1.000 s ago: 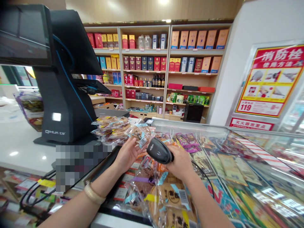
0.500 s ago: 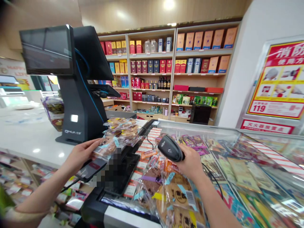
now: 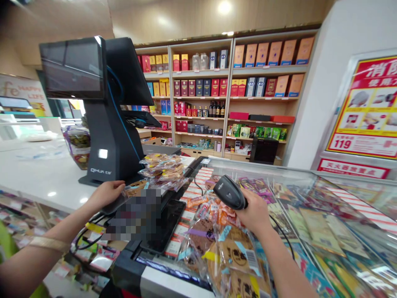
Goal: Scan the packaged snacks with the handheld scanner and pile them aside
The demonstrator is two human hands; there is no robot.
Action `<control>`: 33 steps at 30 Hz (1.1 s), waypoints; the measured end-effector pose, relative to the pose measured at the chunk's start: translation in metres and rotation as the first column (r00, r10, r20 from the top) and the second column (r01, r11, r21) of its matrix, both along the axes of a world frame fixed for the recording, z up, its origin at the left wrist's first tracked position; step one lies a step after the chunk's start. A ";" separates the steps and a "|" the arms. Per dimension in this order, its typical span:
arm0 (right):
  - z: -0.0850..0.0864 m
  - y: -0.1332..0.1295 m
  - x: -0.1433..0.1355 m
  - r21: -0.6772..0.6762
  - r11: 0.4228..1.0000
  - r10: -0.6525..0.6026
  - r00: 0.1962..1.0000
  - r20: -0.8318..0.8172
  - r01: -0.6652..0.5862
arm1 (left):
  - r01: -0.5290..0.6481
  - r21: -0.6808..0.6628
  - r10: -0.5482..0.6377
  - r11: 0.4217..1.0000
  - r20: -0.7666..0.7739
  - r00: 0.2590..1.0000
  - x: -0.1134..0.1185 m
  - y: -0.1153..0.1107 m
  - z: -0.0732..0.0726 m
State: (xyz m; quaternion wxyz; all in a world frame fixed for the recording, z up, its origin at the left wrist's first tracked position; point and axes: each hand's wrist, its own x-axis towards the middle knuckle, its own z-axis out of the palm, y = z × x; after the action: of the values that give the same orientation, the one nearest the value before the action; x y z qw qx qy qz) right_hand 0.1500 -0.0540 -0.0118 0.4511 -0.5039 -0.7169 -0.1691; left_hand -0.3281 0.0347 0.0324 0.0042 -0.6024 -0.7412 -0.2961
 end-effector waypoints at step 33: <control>0.008 -0.002 -0.003 0.059 0.997 -0.048 0.991 -0.123 0.055 | 0.935 0.073 -0.920 0.348 -0.168 0.356 0.293 0.017 -0.050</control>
State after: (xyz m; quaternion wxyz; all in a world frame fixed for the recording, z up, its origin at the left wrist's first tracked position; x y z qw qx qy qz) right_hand 0.1473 -0.0561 -0.0040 0.5050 -0.5173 -0.6692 -0.1718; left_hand -0.0351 0.0512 -0.0179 -0.0812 -0.9270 -0.2435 -0.2735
